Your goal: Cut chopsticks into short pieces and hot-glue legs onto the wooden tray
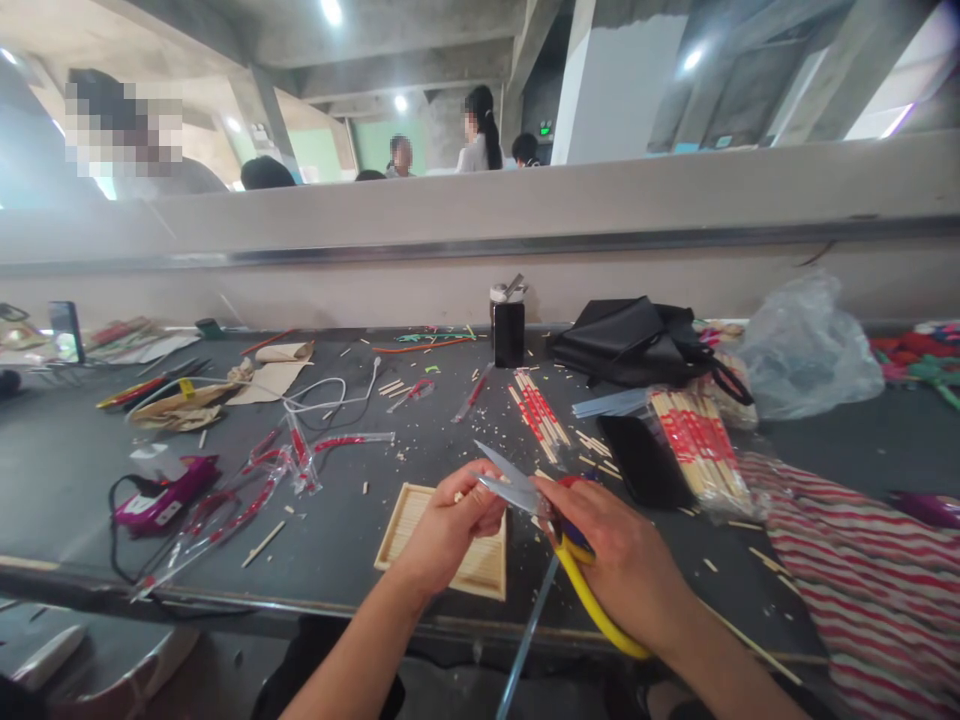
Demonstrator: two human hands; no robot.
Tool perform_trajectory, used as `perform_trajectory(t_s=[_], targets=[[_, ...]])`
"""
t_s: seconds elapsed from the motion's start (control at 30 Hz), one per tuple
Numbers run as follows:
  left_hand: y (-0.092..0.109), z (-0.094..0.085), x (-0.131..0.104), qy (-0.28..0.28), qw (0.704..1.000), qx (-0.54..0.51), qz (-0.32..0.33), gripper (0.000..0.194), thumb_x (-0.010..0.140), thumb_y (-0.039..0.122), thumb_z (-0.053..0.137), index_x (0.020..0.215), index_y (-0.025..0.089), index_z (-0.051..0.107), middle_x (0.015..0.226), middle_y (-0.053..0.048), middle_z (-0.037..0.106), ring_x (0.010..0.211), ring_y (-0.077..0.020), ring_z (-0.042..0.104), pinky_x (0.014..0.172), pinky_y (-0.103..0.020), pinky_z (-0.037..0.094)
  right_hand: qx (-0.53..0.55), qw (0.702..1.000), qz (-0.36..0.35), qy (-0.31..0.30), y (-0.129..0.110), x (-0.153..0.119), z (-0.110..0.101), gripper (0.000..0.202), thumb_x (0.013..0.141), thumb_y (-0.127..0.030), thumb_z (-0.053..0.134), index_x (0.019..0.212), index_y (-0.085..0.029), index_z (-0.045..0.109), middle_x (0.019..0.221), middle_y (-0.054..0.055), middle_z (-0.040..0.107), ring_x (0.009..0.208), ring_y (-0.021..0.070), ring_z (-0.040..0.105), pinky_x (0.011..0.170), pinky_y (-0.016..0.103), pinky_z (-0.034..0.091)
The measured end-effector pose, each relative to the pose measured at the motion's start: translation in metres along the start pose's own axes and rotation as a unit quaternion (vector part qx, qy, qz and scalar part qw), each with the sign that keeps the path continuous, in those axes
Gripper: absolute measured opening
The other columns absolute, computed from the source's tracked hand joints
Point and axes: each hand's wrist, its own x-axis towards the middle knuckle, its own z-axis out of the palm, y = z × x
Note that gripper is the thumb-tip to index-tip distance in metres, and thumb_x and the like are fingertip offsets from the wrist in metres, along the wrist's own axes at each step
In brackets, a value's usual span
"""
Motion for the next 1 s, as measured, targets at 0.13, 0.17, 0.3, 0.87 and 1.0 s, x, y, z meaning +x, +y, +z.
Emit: perform_trajectory(t_s=[0.13, 0.17, 0.3, 0.87, 1.0], targets=[[0.0, 0.001, -0.001, -0.003, 1.0, 0.024, -0.003, 0.033, 0.078, 0.04, 0.067, 0.066, 0.016, 0.047, 0.056, 0.006, 0.03, 0.053, -0.0076, 0.022, 0.052, -0.026, 0.015, 0.001, 1.0, -0.006, -0.021, 0.0, 0.002, -0.003, 0.052, 0.079, -0.007, 0.055, 0.128, -0.021, 0.05, 0.096, 0.006, 0.061, 0.092, 0.0235, 0.058, 0.081, 0.039, 0.052], [0.0, 0.001, -0.001, -0.003, 1.0, 0.031, -0.003, 0.033, 0.078, 0.039, 0.066, 0.066, 0.016, 0.047, 0.056, 0.006, 0.031, 0.053, -0.0076, 0.021, 0.052, -0.026, 0.015, 0.004, 1.0, -0.006, -0.027, 0.0, 0.002, -0.004, 0.053, 0.078, -0.006, 0.056, 0.129, -0.021, 0.049, 0.097, 0.006, 0.06, 0.093, 0.0237, 0.057, 0.082, 0.039, 0.051], [-0.001, 0.002, -0.001, 0.011, 0.999, 0.049, 0.003, 0.028, 0.079, 0.036, 0.066, 0.068, 0.016, 0.05, 0.057, 0.006, 0.031, 0.054, -0.0077, 0.022, 0.052, -0.026, 0.016, 0.014, 0.999, -0.003, -0.043, -0.001, 0.002, -0.004, 0.058, 0.077, -0.003, 0.056, 0.131, -0.021, 0.047, 0.099, 0.007, 0.059, 0.094, 0.0242, 0.056, 0.085, 0.041, 0.05], [0.003, 0.004, 0.003, 0.022, 0.999, 0.001, -0.04, 0.033, 0.082, 0.046, 0.061, 0.077, 0.014, 0.056, 0.059, 0.006, 0.031, 0.05, -0.0054, 0.022, 0.048, -0.022, 0.015, 0.097, 0.991, 0.059, 0.075, 0.004, 0.003, 0.009, 0.03, 0.087, -0.02, 0.052, 0.116, -0.023, 0.058, 0.095, 0.005, 0.07, 0.076, 0.0174, 0.067, 0.07, 0.027, 0.054], [0.002, 0.005, 0.004, 0.013, 0.992, -0.075, -0.096, 0.032, 0.085, 0.047, 0.056, 0.08, 0.016, 0.052, 0.06, 0.008, 0.025, 0.047, -0.0047, 0.019, 0.044, -0.019, 0.014, 0.208, 0.963, 0.128, 0.117, 0.0, 0.014, 0.007, 0.032, 0.086, -0.031, 0.058, 0.118, -0.022, 0.056, 0.083, 0.001, 0.067, 0.066, 0.0136, 0.065, 0.066, 0.023, 0.054]])
